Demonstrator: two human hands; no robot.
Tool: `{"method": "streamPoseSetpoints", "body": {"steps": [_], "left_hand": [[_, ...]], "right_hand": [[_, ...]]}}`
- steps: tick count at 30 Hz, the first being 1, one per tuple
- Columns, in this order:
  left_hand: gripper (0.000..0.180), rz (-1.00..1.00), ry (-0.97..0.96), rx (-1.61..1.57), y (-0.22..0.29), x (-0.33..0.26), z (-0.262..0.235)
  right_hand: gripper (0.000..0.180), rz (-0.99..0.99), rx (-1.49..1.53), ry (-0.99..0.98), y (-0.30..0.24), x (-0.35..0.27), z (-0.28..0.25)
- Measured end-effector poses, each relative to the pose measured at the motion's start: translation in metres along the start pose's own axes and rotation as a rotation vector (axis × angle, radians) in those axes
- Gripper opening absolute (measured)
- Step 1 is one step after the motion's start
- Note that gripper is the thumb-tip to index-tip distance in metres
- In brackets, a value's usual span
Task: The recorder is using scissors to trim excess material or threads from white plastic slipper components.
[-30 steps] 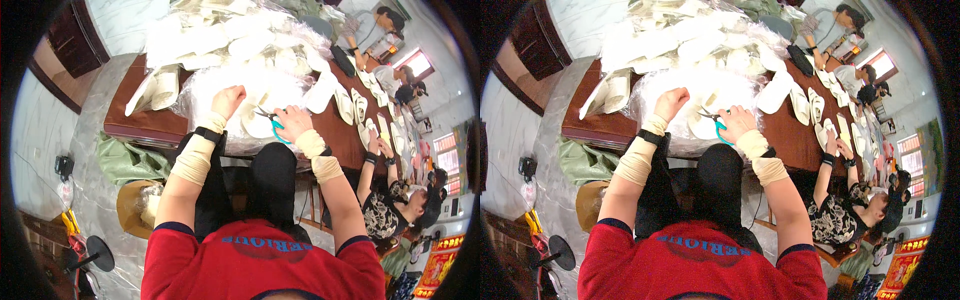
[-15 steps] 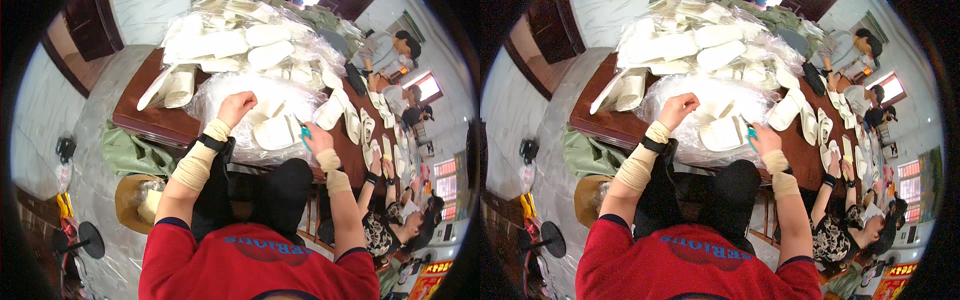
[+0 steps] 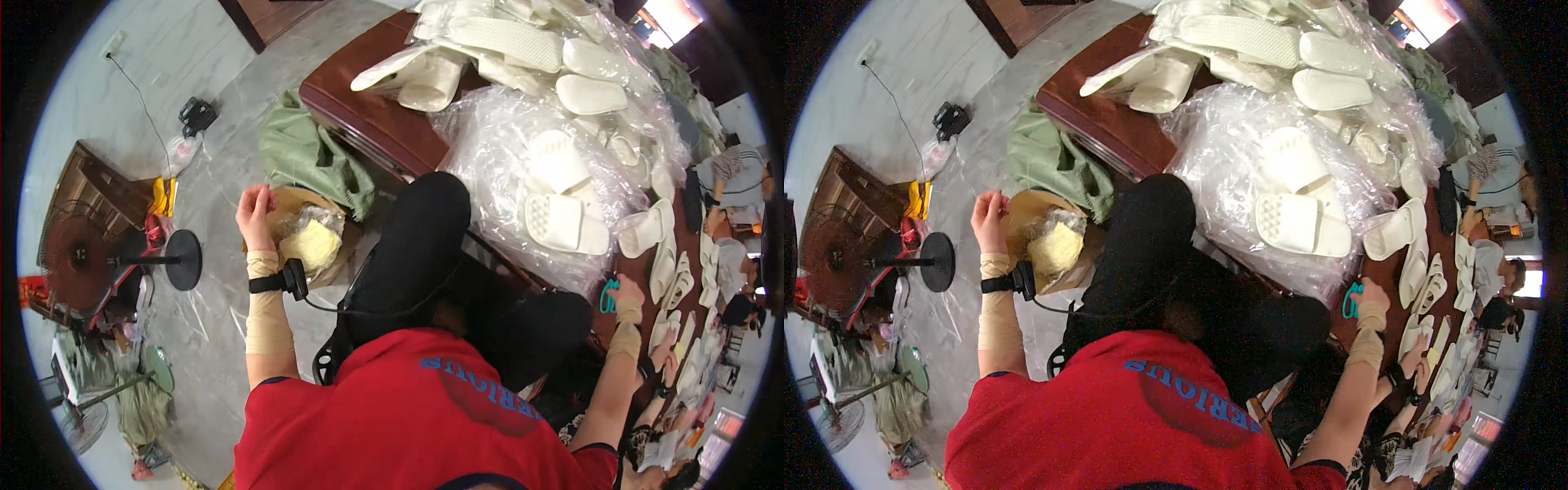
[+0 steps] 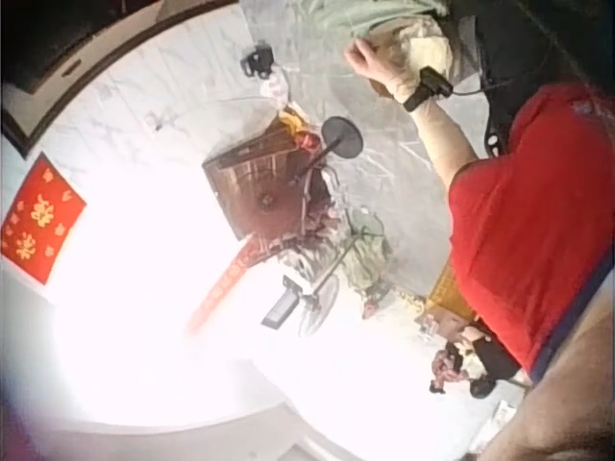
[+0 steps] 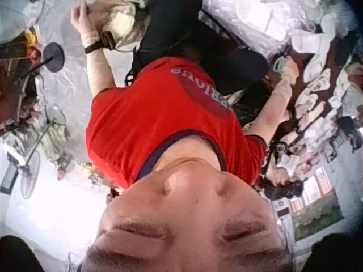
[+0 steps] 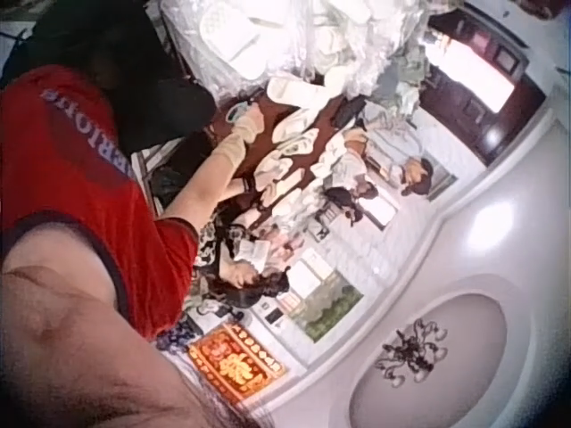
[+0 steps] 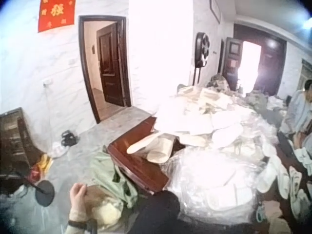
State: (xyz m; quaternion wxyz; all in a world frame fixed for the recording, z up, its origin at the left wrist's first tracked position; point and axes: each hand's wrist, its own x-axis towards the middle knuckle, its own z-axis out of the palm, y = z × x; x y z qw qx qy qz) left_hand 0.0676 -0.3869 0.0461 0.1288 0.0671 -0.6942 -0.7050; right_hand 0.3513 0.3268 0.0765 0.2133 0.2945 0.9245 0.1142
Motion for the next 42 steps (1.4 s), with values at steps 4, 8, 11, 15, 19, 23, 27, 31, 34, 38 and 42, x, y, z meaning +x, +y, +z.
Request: {"method": "streamPoseSetpoints", "body": {"steps": [4,8,11,15,19,23,27,31,34,38,42], "left_hand": [[0.009,-0.1,0.052,0.085,-0.092,-0.001,-0.036],[0.037,0.005,0.029,0.656,-0.17,0.028,-0.099],[0.053,0.193,-0.059,0.772,-0.152,0.05,-0.002],[0.041,0.417,-0.617,0.254,0.041,0.01,0.198],[0.039,0.775,-1.126,0.306,0.08,-0.037,0.325],[0.049,0.69,-1.281,0.337,0.025,-0.06,0.413],[0.059,0.692,-1.109,0.598,-0.033,-0.05,0.438],[0.061,0.6,-1.18,0.554,-0.032,-0.048,0.444],[0.06,0.596,-1.182,0.466,-0.03,-0.046,0.449],[0.056,0.579,-1.19,0.478,-0.037,-0.045,0.446],[0.055,0.53,-1.184,0.448,-0.037,-0.044,0.446]], "right_hand": [[0.036,0.119,-0.017,0.053,0.01,-0.005,-0.025],[0.032,0.109,0.244,0.295,-0.039,0.001,-0.055],[0.029,0.042,0.558,0.384,-0.064,-0.017,-0.076],[0.027,0.002,1.262,0.189,-0.118,-0.02,-0.101],[0.027,-0.009,1.136,0.099,-0.158,-0.004,-0.117],[0.035,0.017,1.322,-0.101,-0.151,0.012,-0.098],[0.037,-0.07,1.257,-0.124,-0.132,-0.02,-0.123],[0.037,-0.243,0.703,-0.298,-0.1,-0.053,-0.177],[0.043,-0.602,0.402,-0.034,-0.076,-0.036,-0.158],[0.035,-0.786,0.155,-0.175,-0.085,-0.01,-0.177],[0.032,-0.95,-0.079,-0.052,-0.104,0.018,-0.178]]}}
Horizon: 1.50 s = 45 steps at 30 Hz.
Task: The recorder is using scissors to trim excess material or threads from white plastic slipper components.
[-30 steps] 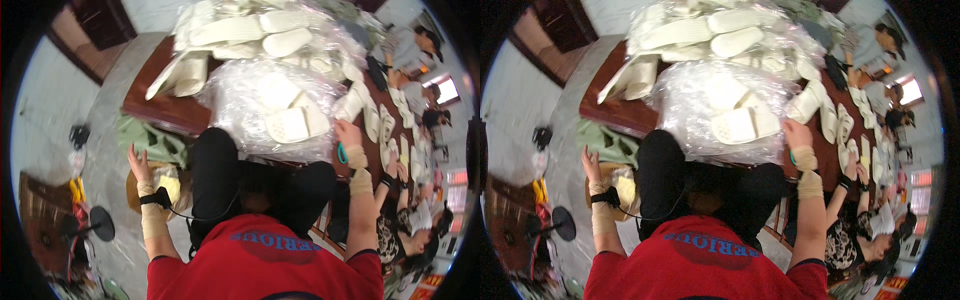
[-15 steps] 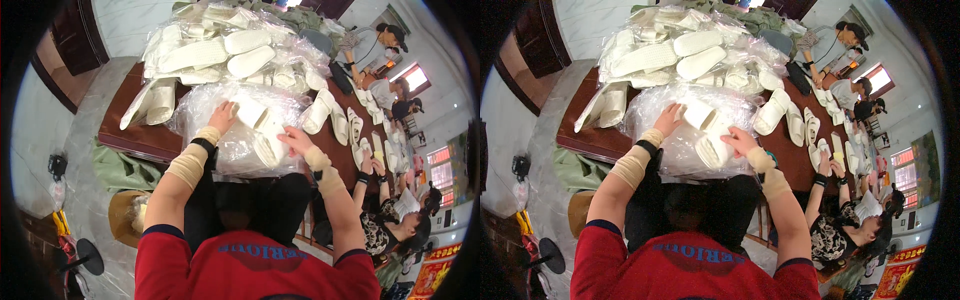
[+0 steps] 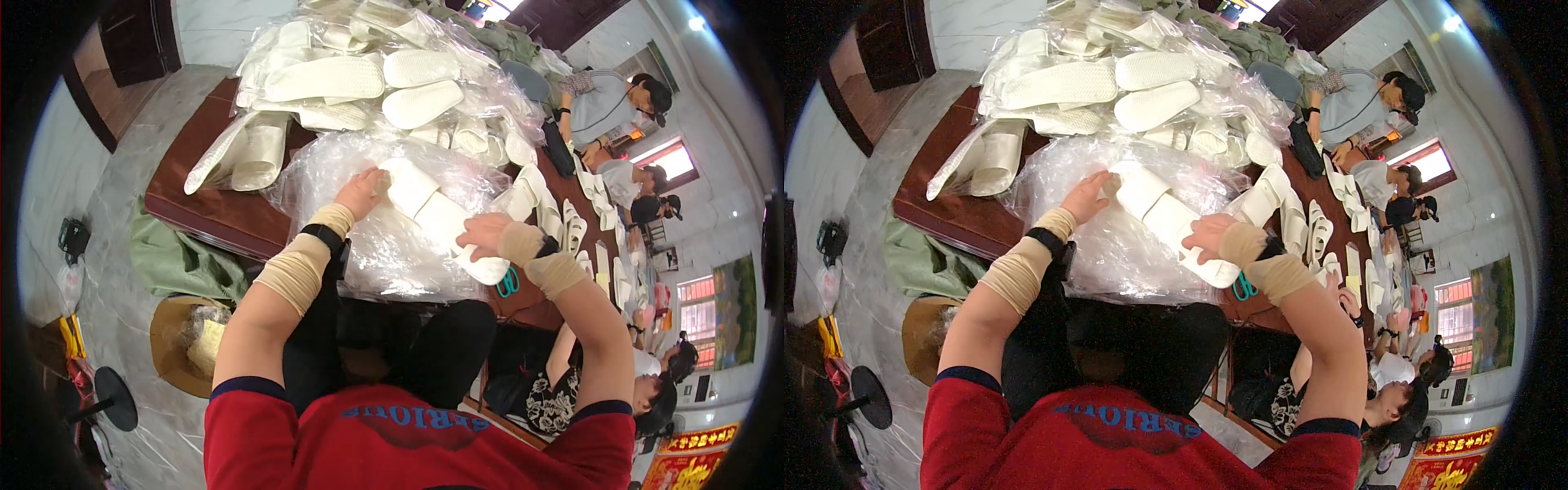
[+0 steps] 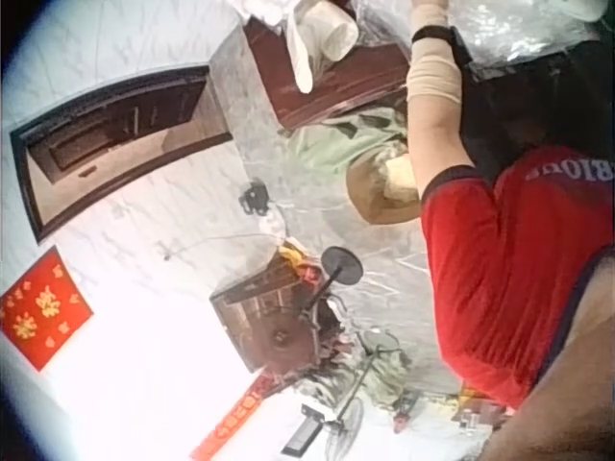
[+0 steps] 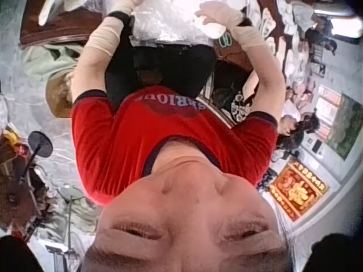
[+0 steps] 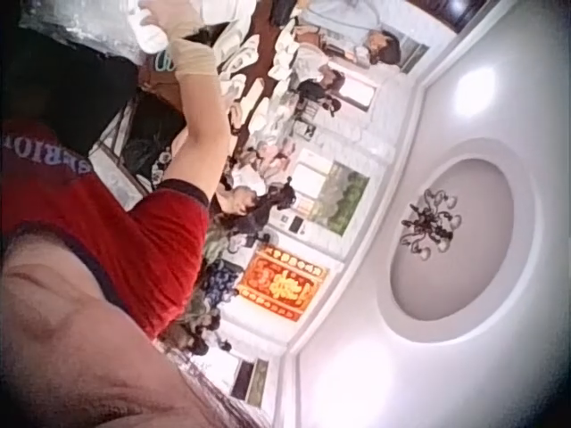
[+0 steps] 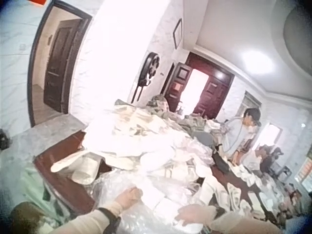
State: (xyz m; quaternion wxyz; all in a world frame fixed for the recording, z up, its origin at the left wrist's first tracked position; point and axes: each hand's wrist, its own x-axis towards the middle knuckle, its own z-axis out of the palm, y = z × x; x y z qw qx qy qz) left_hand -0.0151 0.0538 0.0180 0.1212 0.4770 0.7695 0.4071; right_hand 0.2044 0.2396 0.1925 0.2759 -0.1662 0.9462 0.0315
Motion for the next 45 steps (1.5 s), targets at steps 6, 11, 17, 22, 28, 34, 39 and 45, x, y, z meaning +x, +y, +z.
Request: {"method": "streamPoseSetpoints", "body": {"steps": [6,11,17,22,28,34,39,45], "left_hand": [[0.055,0.052,-0.037,-0.041,0.005,0.004,-0.001],[0.055,0.011,0.139,-0.266,-0.008,0.008,0.007],[0.05,0.01,0.107,-0.145,-0.003,-0.006,-0.015],[0.045,0.095,0.07,-0.056,0.012,0.007,-0.009],[0.039,0.092,0.128,-0.022,-0.005,-0.009,-0.016],[0.027,0.156,0.269,-0.126,0.033,0.004,-0.05],[0.051,-0.21,0.59,1.014,-0.008,-0.024,-0.144],[0.04,-0.703,0.273,0.822,-0.063,-0.075,-0.235]], "right_hand": [[0.031,0.097,-0.098,0.296,-0.001,0.065,0.014],[0.03,0.183,0.016,0.491,-0.002,0.037,0.017],[0.033,0.275,0.263,0.576,0.031,-0.059,0.012],[0.034,0.724,0.125,0.502,0.104,-0.149,0.036],[0.052,0.663,0.206,0.833,0.071,-0.073,0.053],[0.074,0.449,0.309,0.406,-0.01,0.01,0.11],[0.077,0.506,0.411,0.379,-0.016,0.039,0.134],[0.077,0.513,0.465,0.368,-0.015,0.041,0.143]]}}
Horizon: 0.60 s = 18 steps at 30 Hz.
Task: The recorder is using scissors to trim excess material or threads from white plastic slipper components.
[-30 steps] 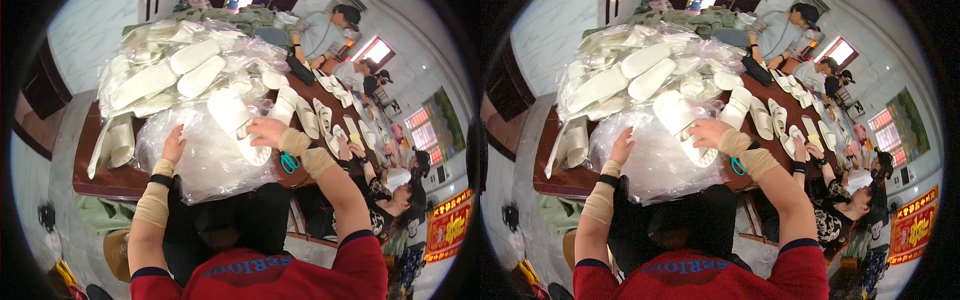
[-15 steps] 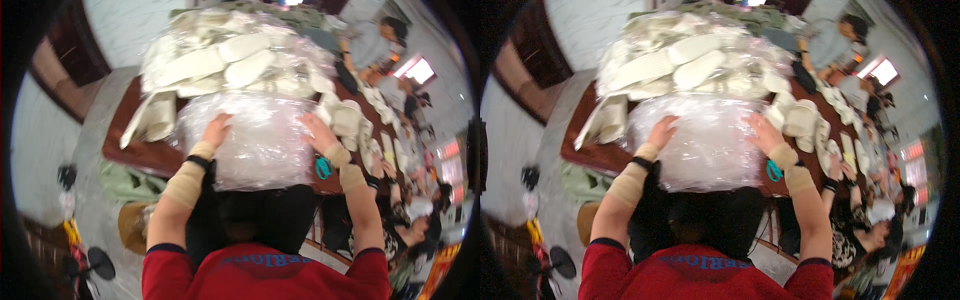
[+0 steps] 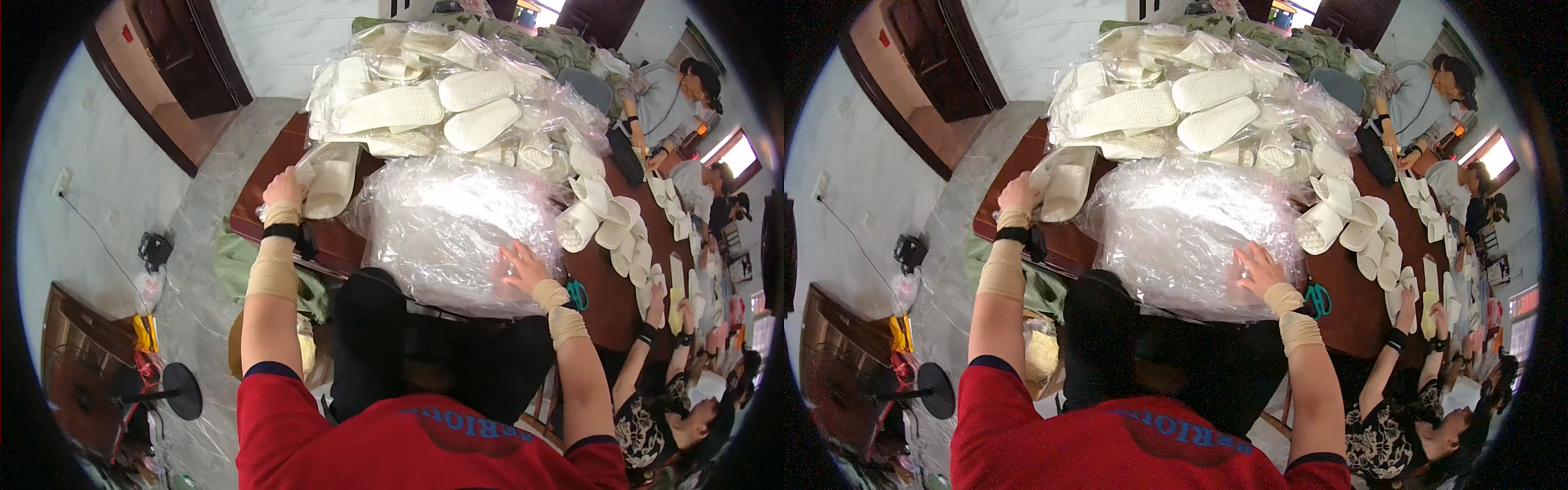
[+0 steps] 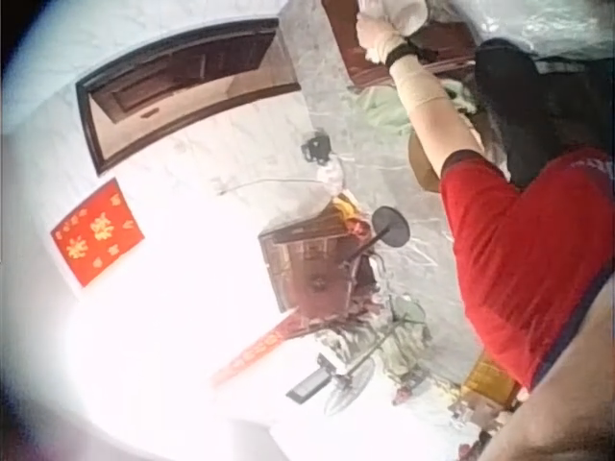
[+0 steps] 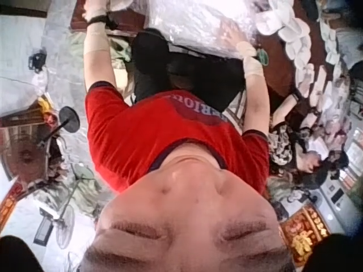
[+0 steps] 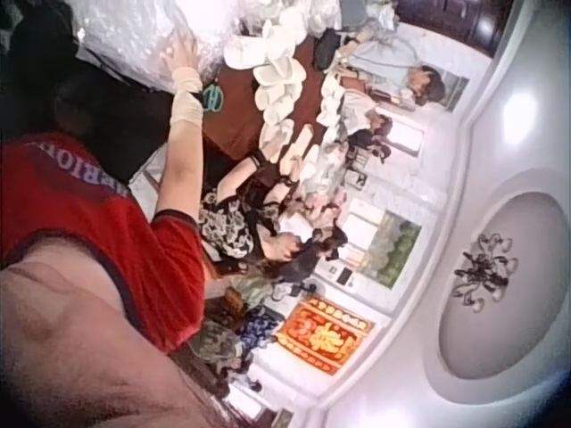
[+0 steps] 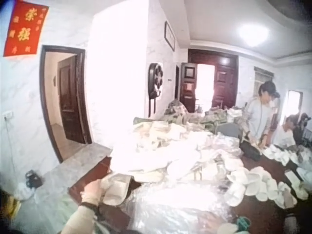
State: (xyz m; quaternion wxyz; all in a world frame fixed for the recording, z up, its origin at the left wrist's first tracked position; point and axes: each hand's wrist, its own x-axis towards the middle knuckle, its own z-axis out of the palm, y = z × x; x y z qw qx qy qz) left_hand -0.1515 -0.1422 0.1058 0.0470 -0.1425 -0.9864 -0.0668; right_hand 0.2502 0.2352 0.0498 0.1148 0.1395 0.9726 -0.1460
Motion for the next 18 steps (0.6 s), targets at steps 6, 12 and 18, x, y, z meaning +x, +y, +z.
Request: {"method": "streamPoseSetpoints", "body": {"steps": [6,12,18], "left_hand": [[0.027,0.093,0.323,-0.221,-0.028,-0.024,-0.058],[0.02,0.344,0.408,-0.521,-0.023,-0.056,-0.146],[0.024,0.639,0.305,-0.94,0.067,-0.065,-0.172]], "right_hand": [[0.075,-0.022,0.024,0.038,0.01,-0.004,0.005],[0.075,-0.038,-0.016,0.061,0.001,-0.005,-0.006],[0.076,0.034,-0.008,0.015,0.003,-0.006,-0.001]]}}
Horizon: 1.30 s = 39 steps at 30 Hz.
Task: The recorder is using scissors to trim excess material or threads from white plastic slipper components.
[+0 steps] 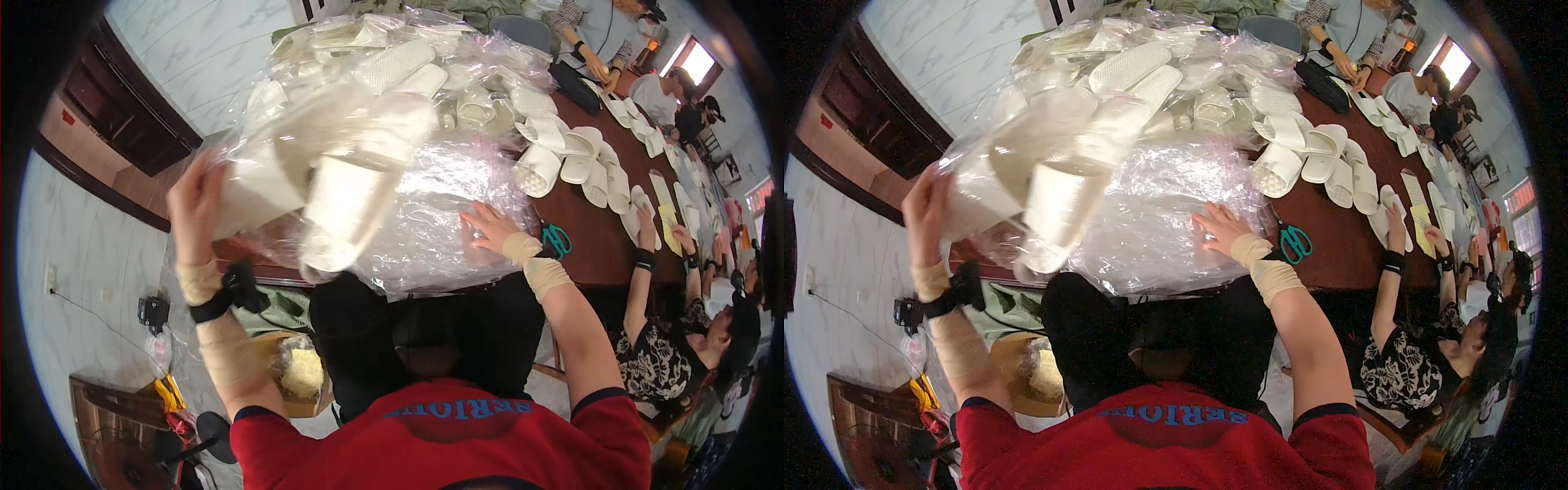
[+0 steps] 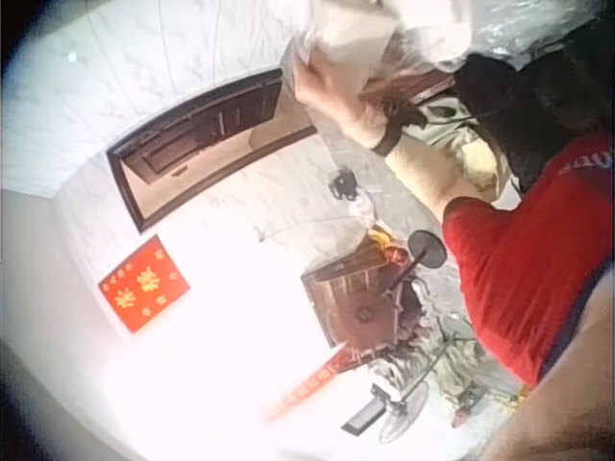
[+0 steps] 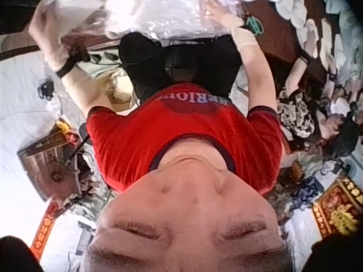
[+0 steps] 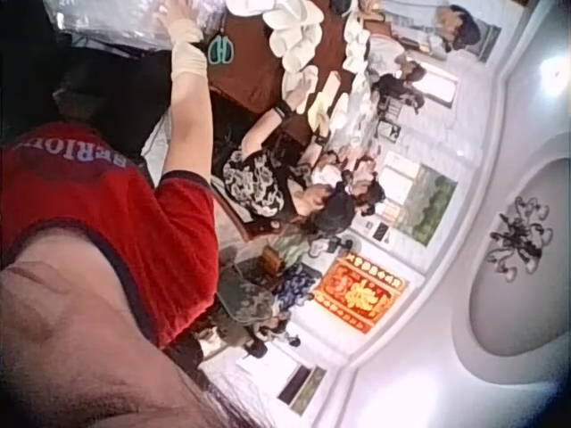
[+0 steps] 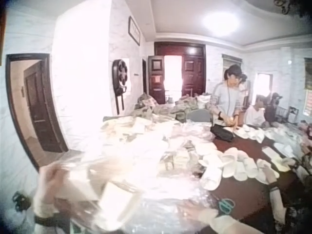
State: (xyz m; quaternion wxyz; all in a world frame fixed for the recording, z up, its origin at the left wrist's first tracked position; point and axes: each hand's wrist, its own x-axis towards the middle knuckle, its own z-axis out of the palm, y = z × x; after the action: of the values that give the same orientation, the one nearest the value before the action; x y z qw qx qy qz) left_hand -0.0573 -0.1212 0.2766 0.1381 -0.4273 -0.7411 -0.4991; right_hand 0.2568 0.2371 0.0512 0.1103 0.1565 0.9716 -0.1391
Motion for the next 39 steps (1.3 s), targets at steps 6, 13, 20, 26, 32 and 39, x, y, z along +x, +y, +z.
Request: {"method": "streamPoseSetpoints", "body": {"steps": [6,13,20,26,32,39], "left_hand": [[0.049,0.274,-0.303,0.199,-0.022,0.013,0.142],[0.1,-0.049,-0.743,0.335,-0.038,-0.094,0.228],[0.113,-0.17,-0.943,0.429,-0.046,-0.105,0.232],[0.113,-0.178,-0.961,0.454,-0.039,-0.102,0.23],[0.113,-0.182,-0.947,0.435,-0.042,-0.102,0.234],[0.116,-0.221,-0.942,0.389,-0.049,-0.108,0.234]], "right_hand": [[0.067,0.2,-0.142,-0.321,-0.036,0.013,-0.043],[0.06,0.137,0.074,-0.135,-0.017,-0.008,-0.032],[0.059,-0.104,0.302,0.243,0.02,-0.024,-0.016],[0.024,0.296,0.457,0.428,0.095,-0.059,-0.066],[0.019,0.374,0.656,0.337,0.078,-0.024,-0.067],[0.025,0.321,1.375,0.149,0.081,-0.002,-0.049]]}}
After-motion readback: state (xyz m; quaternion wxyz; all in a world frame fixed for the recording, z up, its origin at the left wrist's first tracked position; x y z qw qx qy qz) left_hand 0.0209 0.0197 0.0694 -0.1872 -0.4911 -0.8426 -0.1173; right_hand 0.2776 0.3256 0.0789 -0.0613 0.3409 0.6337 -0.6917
